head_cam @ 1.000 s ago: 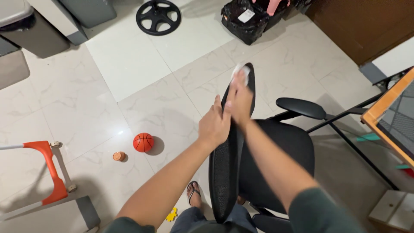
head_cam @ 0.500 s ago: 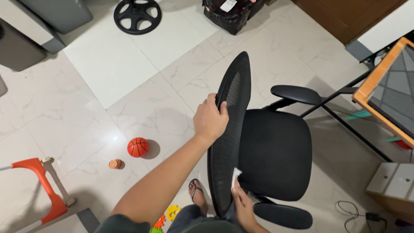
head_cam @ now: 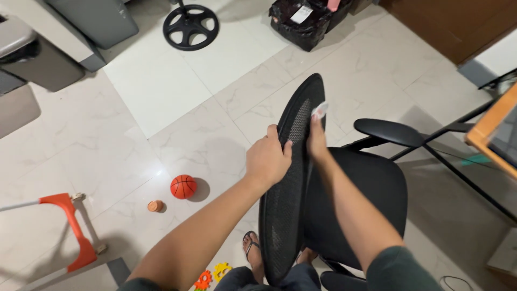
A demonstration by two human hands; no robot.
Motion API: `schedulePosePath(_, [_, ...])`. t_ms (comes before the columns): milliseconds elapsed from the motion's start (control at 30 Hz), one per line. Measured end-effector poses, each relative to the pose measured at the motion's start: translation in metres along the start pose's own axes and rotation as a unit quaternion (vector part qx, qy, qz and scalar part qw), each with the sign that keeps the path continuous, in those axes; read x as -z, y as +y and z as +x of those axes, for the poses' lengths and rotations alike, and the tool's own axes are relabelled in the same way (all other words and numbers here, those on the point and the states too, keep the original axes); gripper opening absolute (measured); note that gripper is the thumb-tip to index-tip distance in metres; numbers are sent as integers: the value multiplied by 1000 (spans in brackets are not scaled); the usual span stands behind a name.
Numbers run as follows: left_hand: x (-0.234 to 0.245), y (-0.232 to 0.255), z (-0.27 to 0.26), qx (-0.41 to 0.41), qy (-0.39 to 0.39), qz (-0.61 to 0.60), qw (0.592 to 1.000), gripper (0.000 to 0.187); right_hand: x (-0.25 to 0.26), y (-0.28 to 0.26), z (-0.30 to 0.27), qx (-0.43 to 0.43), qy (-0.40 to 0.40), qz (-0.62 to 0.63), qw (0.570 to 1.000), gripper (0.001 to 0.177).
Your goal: The recorder is cleaning an office chair and organizing objects on a desk.
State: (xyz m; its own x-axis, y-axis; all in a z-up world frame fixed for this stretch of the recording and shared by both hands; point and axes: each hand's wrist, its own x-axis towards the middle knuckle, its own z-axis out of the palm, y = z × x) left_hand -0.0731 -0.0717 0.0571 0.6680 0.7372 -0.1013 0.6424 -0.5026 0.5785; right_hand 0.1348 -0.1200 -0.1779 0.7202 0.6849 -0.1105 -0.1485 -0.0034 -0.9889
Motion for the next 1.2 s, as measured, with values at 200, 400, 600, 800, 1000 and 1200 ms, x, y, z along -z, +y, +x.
schedulePosePath(200, [4, -6, -17, 32, 2, -6, 999, 52, 35, 90, 37, -104, 15, 100, 989, 63])
schedulePosePath(400, [5, 5, -19, 45, 2, -57, 997, 43, 81, 310, -76, -365, -1, 228, 903, 56])
schedulePosePath(600, [5, 11, -16, 90, 12, -90, 992, 34, 95, 400, -298, -424, 0, 336, 841, 48])
schedulePosePath(800, [7, 13, -8, 65, 19, -101, 993, 32, 38, 217, -324, -406, 230, 104, 878, 56])
schedulePosePath(1000, [-11, -4, 8, 68, 26, -102, 992, 48, -62, -54, -270, 59, 77, -89, 991, 37])
schedulePosePath(1200, [-6, -13, 19, 63, 41, -92, 993, 65, -76, -101, -53, 330, 9, -216, 919, 50])
